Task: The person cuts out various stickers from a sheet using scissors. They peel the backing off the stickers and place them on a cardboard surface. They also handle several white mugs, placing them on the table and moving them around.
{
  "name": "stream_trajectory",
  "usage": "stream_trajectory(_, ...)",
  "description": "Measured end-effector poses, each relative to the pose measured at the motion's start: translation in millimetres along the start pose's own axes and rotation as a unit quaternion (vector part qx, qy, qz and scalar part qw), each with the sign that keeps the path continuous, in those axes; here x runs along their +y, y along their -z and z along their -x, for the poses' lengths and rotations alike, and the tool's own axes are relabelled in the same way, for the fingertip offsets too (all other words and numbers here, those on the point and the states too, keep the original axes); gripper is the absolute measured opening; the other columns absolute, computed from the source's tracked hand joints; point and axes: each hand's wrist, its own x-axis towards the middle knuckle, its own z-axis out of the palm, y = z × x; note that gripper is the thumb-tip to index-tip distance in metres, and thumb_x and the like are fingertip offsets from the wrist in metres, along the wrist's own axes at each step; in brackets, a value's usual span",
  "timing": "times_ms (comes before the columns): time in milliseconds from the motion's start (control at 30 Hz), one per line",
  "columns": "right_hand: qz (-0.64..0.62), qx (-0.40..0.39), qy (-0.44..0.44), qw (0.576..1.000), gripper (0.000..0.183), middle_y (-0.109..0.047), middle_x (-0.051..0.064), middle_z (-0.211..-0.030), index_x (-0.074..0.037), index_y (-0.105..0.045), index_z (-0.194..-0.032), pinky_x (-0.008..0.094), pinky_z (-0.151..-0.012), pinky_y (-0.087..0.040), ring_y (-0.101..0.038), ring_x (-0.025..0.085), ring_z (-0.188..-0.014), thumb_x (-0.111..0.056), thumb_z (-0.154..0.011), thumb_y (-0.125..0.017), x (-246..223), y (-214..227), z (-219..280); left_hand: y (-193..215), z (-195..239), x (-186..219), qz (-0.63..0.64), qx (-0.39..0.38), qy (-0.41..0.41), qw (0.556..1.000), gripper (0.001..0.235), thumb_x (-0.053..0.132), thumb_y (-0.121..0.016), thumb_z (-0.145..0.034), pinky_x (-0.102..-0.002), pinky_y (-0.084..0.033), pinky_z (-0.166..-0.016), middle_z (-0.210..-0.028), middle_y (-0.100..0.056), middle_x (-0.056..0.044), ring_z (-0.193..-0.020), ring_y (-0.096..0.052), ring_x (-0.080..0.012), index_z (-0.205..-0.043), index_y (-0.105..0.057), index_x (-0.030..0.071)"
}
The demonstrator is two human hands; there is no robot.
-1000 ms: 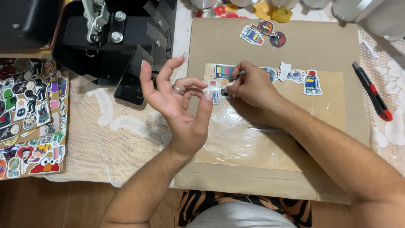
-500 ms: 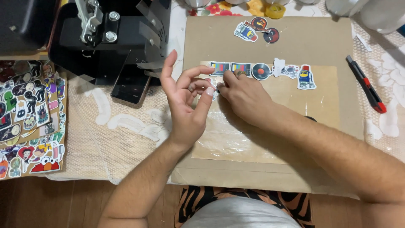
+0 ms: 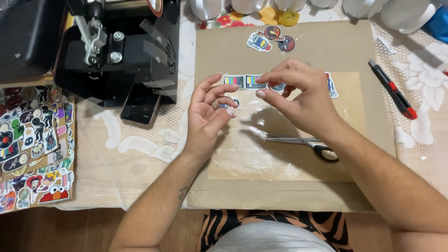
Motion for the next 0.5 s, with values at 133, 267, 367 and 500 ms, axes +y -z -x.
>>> stream_trajectory(133,0.124,0.04,0.093,0.987,0.026,-0.064,0.002,-0.09,-0.015,-0.079,-0.106,0.032,-0.065,-0.054,-0.062,0.02,-0.076,-0.006,-0.084,-0.088,14.7,-6.2,12.8,-1.7,-0.3,0.3,0.011,-0.003,0.009,1.0,0.071,0.004,-0.068,-0.087,-0.024,-0.058,-0.079,-0.12,-0.067,-0.019,-0.094,-0.066,-0.0145,-0.149,-0.032,0.004)
stream_trajectory(267,0.297,0.075,0.339,0.89,0.015,-0.059,0.004,-0.087,-0.016,-0.08,-0.098,0.033,-0.072,-0.056,-0.06,0.021,-0.079,-0.004,-0.091,-0.075,16.5,-11.8,11.3,-2.8,1.4,-0.7,0.013,-0.011,0.025,1.0,0.072,0.008,-0.069,-0.087,-0.024,-0.058,-0.08,-0.119,-0.068,-0.02,-0.094,-0.067,-0.0152,-0.148,-0.031,0.004)
stream_trajectory(367,0.331,0.086,0.406,0.848,0.013,-0.058,0.007,-0.085,-0.012,-0.078,-0.09,0.031,-0.068,-0.055,-0.06,0.021,-0.077,-0.001,-0.092,-0.071,18.2,-13.9,5.6,-4.9,0.2,1.3,0.008,-0.018,0.027,0.999,0.073,0.008,-0.068,-0.086,-0.025,-0.058,-0.081,-0.116,-0.069,-0.021,-0.093,-0.067,-0.0157,-0.149,-0.03,0.003)
stream_trajectory(500,0.353,0.09,0.424,0.829,0.014,-0.059,0.007,-0.083,-0.011,-0.076,-0.084,0.029,-0.065,-0.054,-0.061,0.021,-0.077,0.0,-0.091,-0.072,23.3,-17.0,7.0,-6.3,2.1,0.4,0.004,-0.018,0.033,0.999,0.075,0.008,-0.067,-0.086,-0.025,-0.057,-0.081,-0.114,-0.07,-0.021,-0.092,-0.066,-0.0151,-0.15,-0.029,0.004)
